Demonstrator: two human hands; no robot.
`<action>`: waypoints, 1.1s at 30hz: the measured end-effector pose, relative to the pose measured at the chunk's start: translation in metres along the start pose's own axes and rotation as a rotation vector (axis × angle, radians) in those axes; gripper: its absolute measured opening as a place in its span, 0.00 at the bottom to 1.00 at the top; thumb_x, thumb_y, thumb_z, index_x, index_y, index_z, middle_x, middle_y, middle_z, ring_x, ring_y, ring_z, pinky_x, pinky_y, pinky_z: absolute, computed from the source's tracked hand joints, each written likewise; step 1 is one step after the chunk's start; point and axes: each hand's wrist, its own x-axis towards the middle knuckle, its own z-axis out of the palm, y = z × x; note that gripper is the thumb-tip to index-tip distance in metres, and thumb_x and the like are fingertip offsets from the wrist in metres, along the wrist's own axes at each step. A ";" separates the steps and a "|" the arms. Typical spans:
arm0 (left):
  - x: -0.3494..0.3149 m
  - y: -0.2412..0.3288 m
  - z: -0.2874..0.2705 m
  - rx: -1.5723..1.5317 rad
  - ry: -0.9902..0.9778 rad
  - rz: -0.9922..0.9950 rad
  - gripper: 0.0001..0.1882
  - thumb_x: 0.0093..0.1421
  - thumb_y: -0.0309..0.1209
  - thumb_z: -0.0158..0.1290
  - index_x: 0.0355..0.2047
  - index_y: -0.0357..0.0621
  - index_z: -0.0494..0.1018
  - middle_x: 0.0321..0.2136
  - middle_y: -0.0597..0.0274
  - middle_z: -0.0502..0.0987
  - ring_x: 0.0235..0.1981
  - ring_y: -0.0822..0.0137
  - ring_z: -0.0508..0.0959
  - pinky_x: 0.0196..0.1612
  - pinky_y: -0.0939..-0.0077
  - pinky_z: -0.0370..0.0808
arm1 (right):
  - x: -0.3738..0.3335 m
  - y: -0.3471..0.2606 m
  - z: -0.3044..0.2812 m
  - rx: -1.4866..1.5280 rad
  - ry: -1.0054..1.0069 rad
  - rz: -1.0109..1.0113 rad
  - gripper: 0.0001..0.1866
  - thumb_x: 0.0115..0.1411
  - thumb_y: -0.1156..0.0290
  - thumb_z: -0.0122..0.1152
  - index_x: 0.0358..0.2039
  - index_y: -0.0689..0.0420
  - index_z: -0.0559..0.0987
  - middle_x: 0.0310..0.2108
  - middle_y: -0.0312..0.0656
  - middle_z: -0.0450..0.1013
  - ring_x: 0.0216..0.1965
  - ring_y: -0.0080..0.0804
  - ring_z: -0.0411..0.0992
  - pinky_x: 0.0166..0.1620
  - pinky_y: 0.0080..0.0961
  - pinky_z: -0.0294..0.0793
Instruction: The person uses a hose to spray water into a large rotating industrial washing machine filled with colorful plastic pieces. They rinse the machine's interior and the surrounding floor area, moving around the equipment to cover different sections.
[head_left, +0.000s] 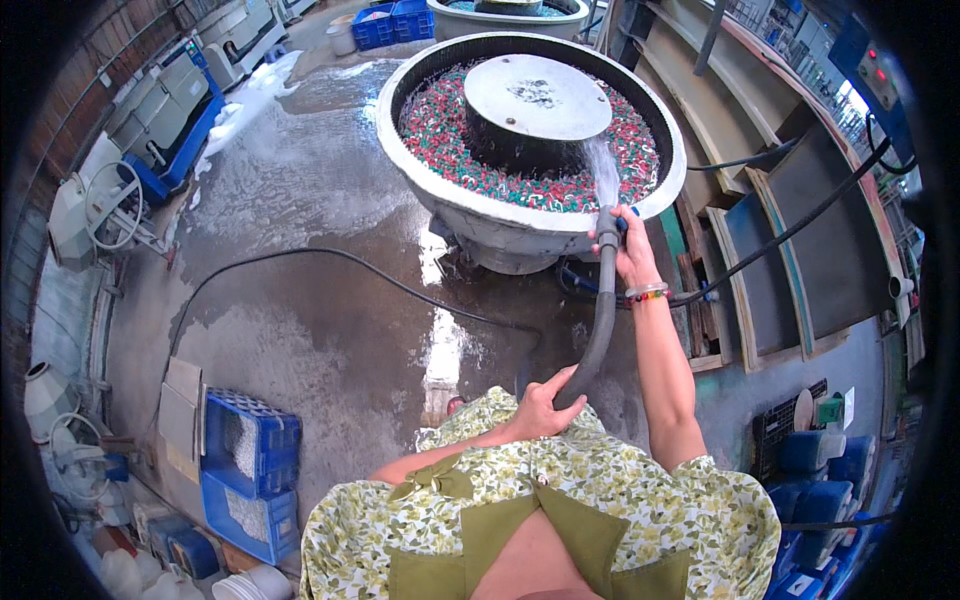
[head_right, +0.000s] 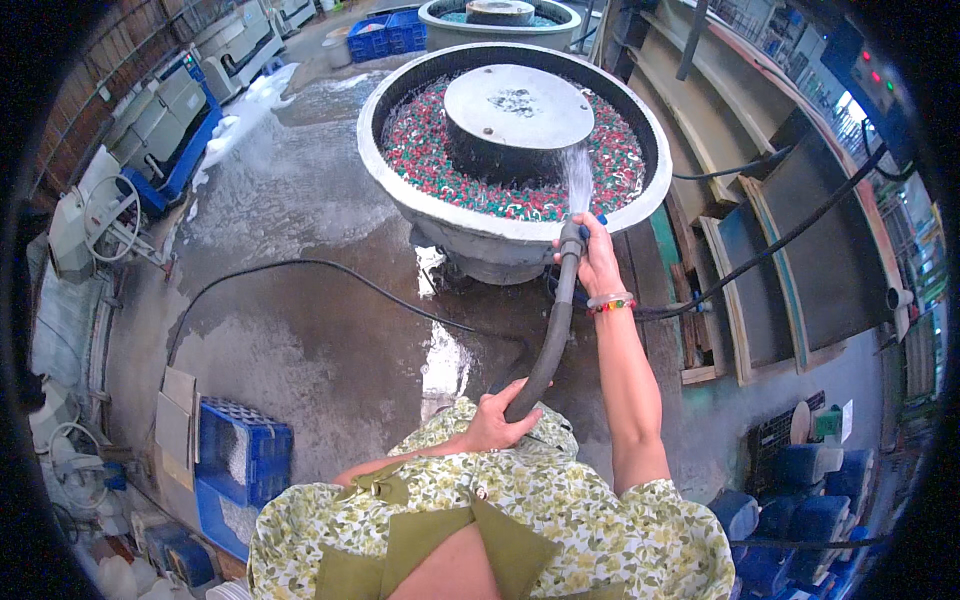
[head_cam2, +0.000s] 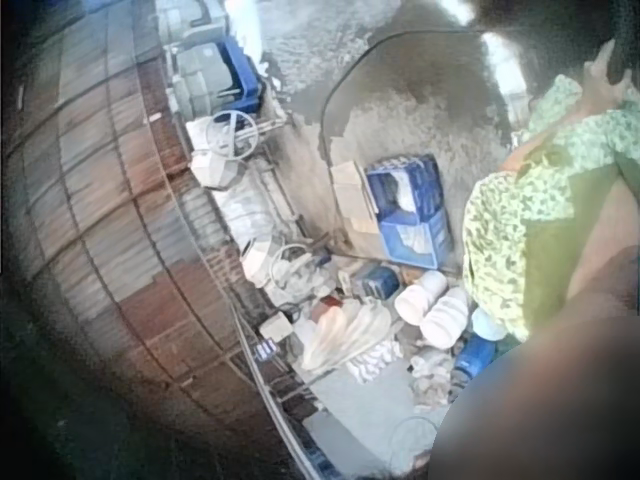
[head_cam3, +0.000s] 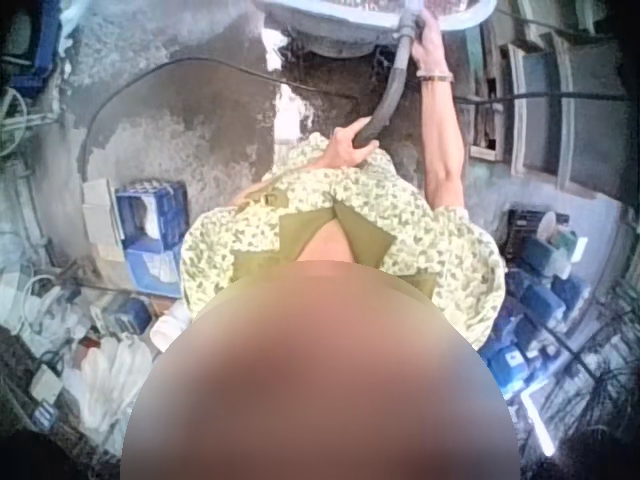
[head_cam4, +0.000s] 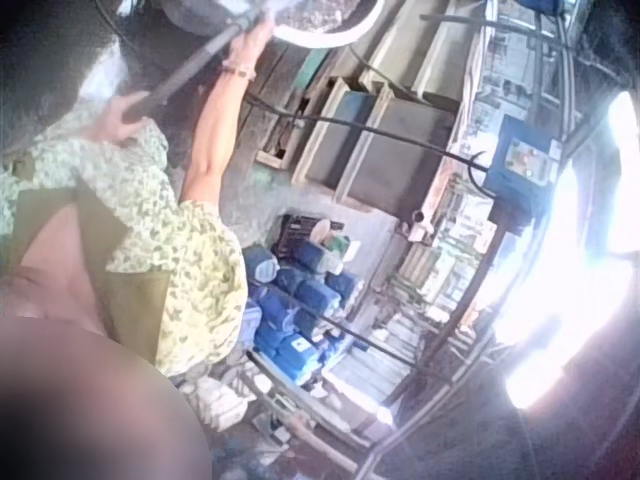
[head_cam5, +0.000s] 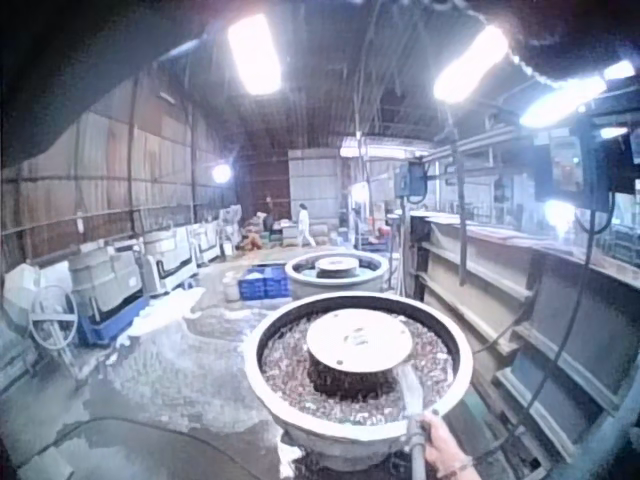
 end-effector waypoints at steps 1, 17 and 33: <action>0.004 0.001 0.005 -0.029 0.026 -0.027 0.25 0.51 0.25 0.56 0.51 0.37 0.66 0.36 0.54 0.77 0.34 0.73 0.76 0.34 0.80 0.72 | 0.005 -0.002 -0.003 -0.009 -0.005 0.017 0.17 0.53 0.60 0.54 0.38 0.56 0.65 0.28 0.45 0.66 0.23 0.41 0.72 0.19 0.32 0.74; 0.008 0.003 0.084 0.017 0.157 -0.111 0.26 0.50 0.25 0.57 0.51 0.35 0.65 0.37 0.50 0.78 0.38 0.74 0.77 0.38 0.79 0.74 | 0.026 -0.003 -0.067 0.006 -0.230 0.240 0.12 0.54 0.65 0.52 0.36 0.57 0.65 0.31 0.46 0.65 0.28 0.45 0.73 0.25 0.43 0.78; 0.010 0.014 0.158 0.013 0.218 -0.057 0.27 0.50 0.24 0.57 0.51 0.33 0.65 0.38 0.49 0.77 0.38 0.74 0.77 0.38 0.79 0.74 | 0.006 -0.048 -0.095 0.031 -0.439 0.295 0.13 0.51 0.74 0.50 0.38 0.63 0.69 0.35 0.49 0.69 0.36 0.52 0.73 0.29 0.43 0.78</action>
